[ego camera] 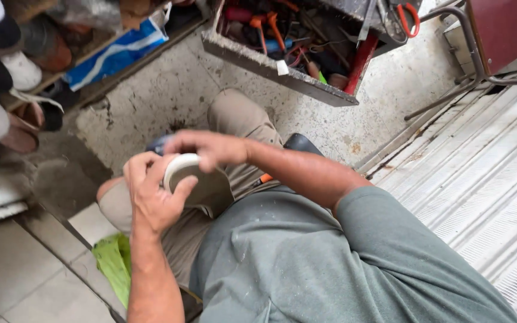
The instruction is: Hand-stitching the sole of a sneaker using an awl and thread in a repair shop.
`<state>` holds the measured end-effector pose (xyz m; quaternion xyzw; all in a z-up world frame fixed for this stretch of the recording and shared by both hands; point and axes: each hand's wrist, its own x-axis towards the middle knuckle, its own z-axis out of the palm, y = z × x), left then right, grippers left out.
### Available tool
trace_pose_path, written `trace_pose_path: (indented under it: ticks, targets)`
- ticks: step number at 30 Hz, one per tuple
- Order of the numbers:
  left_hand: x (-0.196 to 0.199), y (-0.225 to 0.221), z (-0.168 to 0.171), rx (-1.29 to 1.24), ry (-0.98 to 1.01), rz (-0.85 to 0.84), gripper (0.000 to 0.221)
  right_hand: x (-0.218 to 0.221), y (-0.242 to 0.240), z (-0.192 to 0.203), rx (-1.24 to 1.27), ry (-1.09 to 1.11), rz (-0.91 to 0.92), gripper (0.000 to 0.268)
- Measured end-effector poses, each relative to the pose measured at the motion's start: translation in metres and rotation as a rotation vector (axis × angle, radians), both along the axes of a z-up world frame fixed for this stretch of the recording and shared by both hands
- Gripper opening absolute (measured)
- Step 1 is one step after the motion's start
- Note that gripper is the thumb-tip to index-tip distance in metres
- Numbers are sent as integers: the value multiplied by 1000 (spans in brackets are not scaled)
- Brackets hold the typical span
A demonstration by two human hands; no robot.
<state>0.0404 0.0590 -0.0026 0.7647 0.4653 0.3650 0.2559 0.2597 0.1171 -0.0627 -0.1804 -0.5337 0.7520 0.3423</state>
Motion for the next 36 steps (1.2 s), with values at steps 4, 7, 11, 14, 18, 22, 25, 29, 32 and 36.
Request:
trace_pose_path:
  ticks: [4,7,11,14,18,22,25,29,32,36]
  targets:
    - [-17,-24,34,-8,530,136,85,-6,-39,31,125,-389,78,70]
    - [-45,-44,34,49,592,438,150,-14,-44,50,143,-515,-101,53]
    - [-41,-53,85,226,128,381,113,-28,-52,79,239,-226,-204,59]
    - [-18,-66,87,-117,-61,283,101,-51,-64,91,2,-42,-226,65]
    - [-51,-97,51,-510,130,644,91,-29,-47,112,343,-235,-88,95]
    - [-68,-96,39,-483,170,557,99,58,-25,67,845,-500,-354,78]
    - [-76,-88,42,-645,391,525,99,158,-8,45,826,-839,-716,21]
    - [-79,-64,42,-1002,630,569,98,275,-5,68,679,-1017,-1292,11]
    - [-74,-60,29,-1160,692,563,96,311,-17,82,535,-1054,-1386,14]
    - [-89,-77,-9,-1050,566,615,99,366,-24,75,544,-1401,-1496,27]
